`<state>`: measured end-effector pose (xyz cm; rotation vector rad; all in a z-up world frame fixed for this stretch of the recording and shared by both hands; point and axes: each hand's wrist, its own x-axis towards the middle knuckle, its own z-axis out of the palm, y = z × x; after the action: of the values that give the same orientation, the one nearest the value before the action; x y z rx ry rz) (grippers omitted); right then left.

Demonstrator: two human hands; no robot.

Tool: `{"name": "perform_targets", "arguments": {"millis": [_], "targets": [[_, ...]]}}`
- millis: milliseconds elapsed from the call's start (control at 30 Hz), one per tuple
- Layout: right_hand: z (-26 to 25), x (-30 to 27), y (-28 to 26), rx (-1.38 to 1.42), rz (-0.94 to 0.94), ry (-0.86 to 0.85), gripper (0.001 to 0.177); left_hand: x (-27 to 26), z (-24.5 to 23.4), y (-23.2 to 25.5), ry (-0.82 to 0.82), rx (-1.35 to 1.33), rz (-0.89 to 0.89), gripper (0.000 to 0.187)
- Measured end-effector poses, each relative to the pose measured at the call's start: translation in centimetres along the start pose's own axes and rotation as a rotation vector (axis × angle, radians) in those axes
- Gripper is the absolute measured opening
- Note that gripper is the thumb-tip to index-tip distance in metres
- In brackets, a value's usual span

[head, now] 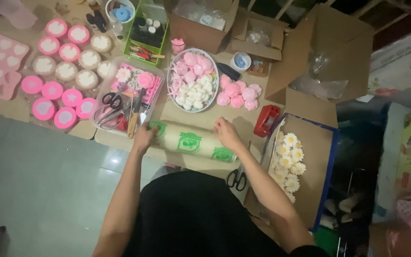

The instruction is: Wrapping small artificial flowers in plastic film and arranging them into containers.

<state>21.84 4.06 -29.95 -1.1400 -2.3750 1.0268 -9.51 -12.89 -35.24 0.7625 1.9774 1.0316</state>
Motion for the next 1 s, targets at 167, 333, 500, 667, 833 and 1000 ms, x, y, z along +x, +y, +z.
{"name": "perform_targets", "arguments": {"millis": [167,333,500,667,833,1000], "targets": [[0.5,-1.2,-1.0,-0.019,-0.038,0.085,0.009,1.8,1.6,-1.4,0.071,0.393,0.068,0.036],[-0.3,-1.3,-2.7,-0.017,0.020,0.096,0.008,-2.7,6.5,10.2,0.106,0.518,0.776,0.021],[0.3,-1.4,-1.1,-0.033,-0.038,0.194,0.009,-2.1,13.0,12.9,-0.365,0.022,0.570,0.031],[0.8,-1.3,0.6,0.036,0.056,0.160,0.009,-0.4,13.6,12.1,-0.389,0.014,0.509,0.018],[0.3,3.5,1.3,0.027,0.092,0.154,0.009,0.8,15.9,9.1,-0.268,-0.053,0.678,0.009],[5.8,14.5,0.6,0.153,0.041,0.112,0.018,0.5,17.3,8.9,-0.233,0.000,0.620,0.018]]}}
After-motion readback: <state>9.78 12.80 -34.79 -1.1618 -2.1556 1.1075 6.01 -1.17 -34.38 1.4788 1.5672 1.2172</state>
